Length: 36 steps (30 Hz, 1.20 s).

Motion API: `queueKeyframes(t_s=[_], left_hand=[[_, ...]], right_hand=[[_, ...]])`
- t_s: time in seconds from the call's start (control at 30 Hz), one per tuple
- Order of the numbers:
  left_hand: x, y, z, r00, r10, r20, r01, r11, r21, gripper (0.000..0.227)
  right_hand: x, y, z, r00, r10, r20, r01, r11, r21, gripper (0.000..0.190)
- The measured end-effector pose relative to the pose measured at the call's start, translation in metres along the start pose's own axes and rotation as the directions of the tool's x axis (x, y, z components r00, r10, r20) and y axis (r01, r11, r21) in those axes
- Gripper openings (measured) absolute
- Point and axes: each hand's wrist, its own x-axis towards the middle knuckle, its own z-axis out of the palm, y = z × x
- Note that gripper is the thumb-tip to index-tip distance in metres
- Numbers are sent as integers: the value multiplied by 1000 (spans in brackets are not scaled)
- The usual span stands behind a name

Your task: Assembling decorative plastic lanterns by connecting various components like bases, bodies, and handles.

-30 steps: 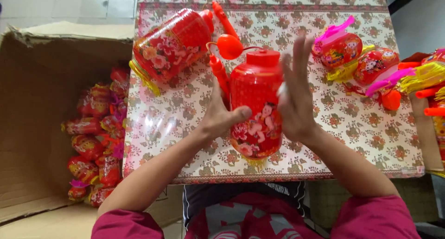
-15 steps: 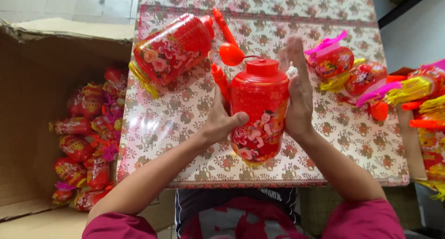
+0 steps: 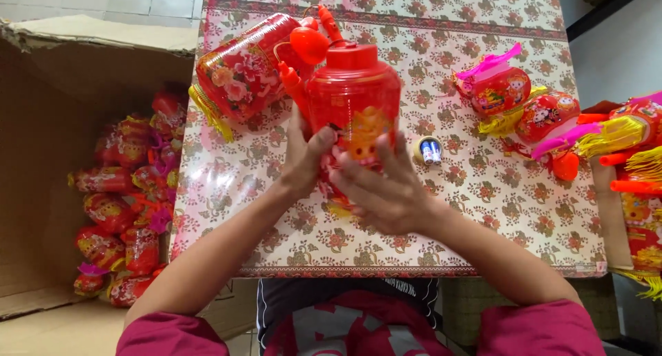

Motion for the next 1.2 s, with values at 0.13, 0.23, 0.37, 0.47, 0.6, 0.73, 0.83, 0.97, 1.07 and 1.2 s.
queueKeyframes(t_s=[0.13,0.23,0.37,0.47,0.6,0.73,0.83,0.97,1.07,1.2], left_hand=[[-19,3,11,988,-21,155,24,1000,-19,82],[-17,-7,11,932,10,362,67,977,-200,101],[-19,-9,15,921,-45,387,127,974,-188,94],[-18,-7,19,949,-10,314,46,993,-106,80],[-22,-2,20,948,95,303,-70,993,-92,93],[-11,-1,8,994,12,-113,-10,1000,23,19],[-2,-8,1,981,146,-126,-159,982,-106,65],[-12,-34,5,981,191,-39,-193,980,-46,67],[-24,-26,28,977,186,100,-169,973,-158,76],[-26,-13,38,956,172,239,-106,958,-267,63]], right_hand=[[-7,15,-2,987,-119,110,133,983,-129,66],[17,-25,-14,984,167,-56,-157,975,156,46],[18,-20,-15,926,378,-13,-298,751,589,52],[10,-10,-11,930,338,-146,-194,787,586,42],[6,-19,-4,967,171,-191,-115,955,275,56],[12,-61,27,982,160,106,-189,895,405,71],[-15,-19,45,977,-207,57,211,975,-69,61],[-11,-24,41,982,-179,51,180,984,-14,61],[-8,-34,38,991,-124,42,121,990,70,60],[3,-44,27,997,-64,41,56,982,180,59]])
